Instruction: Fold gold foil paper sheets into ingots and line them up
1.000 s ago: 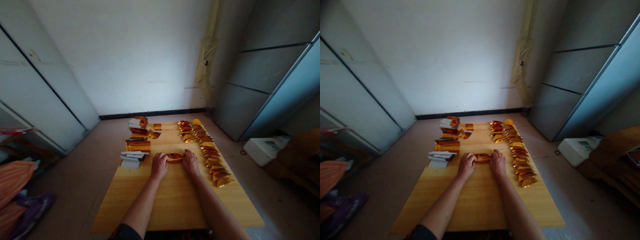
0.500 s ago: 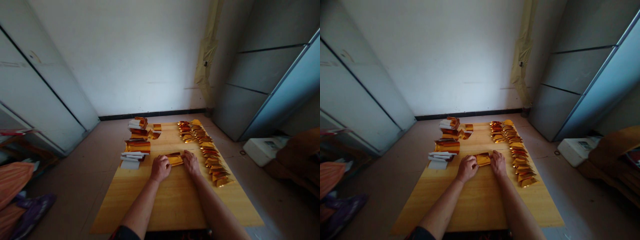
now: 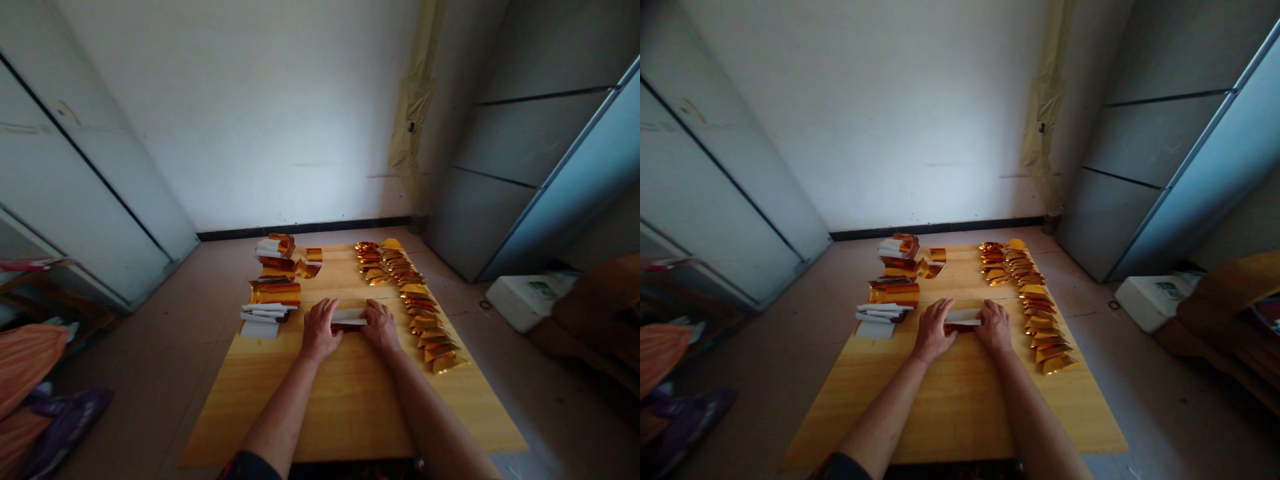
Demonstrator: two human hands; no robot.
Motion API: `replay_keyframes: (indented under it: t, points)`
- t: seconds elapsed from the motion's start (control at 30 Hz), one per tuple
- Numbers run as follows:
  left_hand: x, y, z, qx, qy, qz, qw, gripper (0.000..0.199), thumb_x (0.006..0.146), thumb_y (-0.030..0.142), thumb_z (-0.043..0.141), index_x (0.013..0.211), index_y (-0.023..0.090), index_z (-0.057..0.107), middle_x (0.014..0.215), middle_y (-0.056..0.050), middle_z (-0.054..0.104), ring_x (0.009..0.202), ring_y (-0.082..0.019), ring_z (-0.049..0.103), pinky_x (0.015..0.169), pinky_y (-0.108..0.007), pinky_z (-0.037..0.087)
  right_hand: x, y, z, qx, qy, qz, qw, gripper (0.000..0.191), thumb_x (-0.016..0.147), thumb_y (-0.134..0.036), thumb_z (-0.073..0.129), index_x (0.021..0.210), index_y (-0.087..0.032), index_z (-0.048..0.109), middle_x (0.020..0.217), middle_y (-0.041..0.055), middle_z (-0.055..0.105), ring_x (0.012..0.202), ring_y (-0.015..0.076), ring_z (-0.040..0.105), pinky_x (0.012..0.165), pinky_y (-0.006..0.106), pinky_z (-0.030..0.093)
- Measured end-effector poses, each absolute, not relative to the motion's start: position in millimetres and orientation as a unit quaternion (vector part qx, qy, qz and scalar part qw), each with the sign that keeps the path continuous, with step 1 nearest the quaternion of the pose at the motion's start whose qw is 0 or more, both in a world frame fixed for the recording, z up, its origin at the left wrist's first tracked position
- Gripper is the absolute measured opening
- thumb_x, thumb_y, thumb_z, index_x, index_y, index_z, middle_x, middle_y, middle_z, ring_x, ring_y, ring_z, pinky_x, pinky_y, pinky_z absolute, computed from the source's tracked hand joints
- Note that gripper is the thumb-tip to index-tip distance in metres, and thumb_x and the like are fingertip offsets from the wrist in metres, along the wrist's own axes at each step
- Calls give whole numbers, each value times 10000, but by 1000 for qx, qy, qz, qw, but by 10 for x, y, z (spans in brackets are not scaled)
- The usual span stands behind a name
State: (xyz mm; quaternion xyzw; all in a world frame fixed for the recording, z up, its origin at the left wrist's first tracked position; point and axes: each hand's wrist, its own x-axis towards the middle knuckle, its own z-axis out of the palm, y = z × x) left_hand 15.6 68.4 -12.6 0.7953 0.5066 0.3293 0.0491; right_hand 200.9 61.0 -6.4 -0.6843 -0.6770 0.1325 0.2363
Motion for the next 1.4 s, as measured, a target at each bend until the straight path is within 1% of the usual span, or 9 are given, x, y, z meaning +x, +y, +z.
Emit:
replay_keyframes:
  t: [0.2, 0.3, 0.63, 0.8, 0.9, 0.97, 1.1, 1.23, 1.4]
  points:
    - [135, 686, -144, 821, 476, 313, 39, 191, 676, 157, 668, 850, 233, 658, 989, -43, 611, 978, -218, 525, 852, -379, 371, 2039, 620, -100, -672, -692, 126, 232, 235, 696, -102, 521, 819, -232, 673, 1296, 39, 532, 1174, 228, 452, 924, 337, 343]
    - [129, 698, -166, 833, 460, 305, 43, 112, 704, 162, 655, 796, 224, 663, 882, -34, 626, 907, -198, 538, 798, -355, 375, 2052, 617, -120, -665, -696, 125, 240, 259, 690, -74, 500, 783, -233, 682, 1298, 41, 535, 1180, 229, 451, 922, 349, 351]
    - [124, 657, -150, 852, 436, 286, 50, 165, 615, 126, 614, 750, 204, 668, 855, -35, 636, 859, -199, 535, 738, -337, 382, 2198, 672, -208, -603, -725, 162, 291, 290, 735, -80, 459, 718, -220, 712, 1167, 48, 619, 1157, 196, 487, 980, 323, 360]
    - [101, 607, -99, 862, 419, 280, 58, 142, 709, 320, 647, 793, 209, 681, 892, -41, 630, 879, -199, 533, 770, -346, 398, 2105, 634, -95, -642, -703, 146, 268, 144, 769, -235, 558, 697, -206, 679, 1170, 61, 614, 1117, 214, 497, 937, 320, 371]
    - [105, 619, -104, 858, 429, 279, 55, 115, 786, 302, 605, 757, 215, 676, 881, -35, 634, 872, -183, 533, 772, -338, 393, 2052, 608, -59, -660, -691, 134, 262, 55, 733, -235, 604, 738, -212, 654, 1189, 48, 603, 1119, 222, 487, 921, 323, 367]
    - [117, 636, -119, 855, 437, 275, 49, 79, 785, 221, 604, 733, 216, 664, 865, -28, 632, 873, -175, 530, 774, -330, 389, 2037, 607, -62, -670, -684, 134, 257, 202, 714, -223, 610, 912, -220, 652, 1224, 55, 583, 1128, 224, 483, 930, 326, 356]
    - [133, 663, -148, 852, 444, 273, 48, 74, 756, 151, 623, 732, 215, 651, 857, -21, 622, 875, -170, 526, 773, -318, 390, 2017, 637, -83, -685, -678, 131, 231, 575, 688, -197, 586, 1258, -218, 513, 1364, 78, 483, 1216, 243, 419, 981, 350, 303]
    - [125, 669, -165, 846, 454, 277, 44, 45, 739, 179, 653, 768, 214, 652, 896, -27, 614, 907, -181, 526, 790, -326, 393, 1988, 667, -63, -692, -685, 127, 189, 473, 685, -211, 581, 1158, -217, 578, 1422, 85, 416, 1249, 270, 376, 984, 387, 282]
    - [120, 675, -177, 845, 460, 267, 49, 54, 734, 197, 659, 786, 212, 654, 912, -35, 619, 926, -194, 533, 794, -338, 394, 1964, 695, 9, -692, -677, 140, 206, 357, 665, -184, 586, 1021, -207, 593, 1392, 83, 439, 1217, 258, 400, 943, 377, 305]
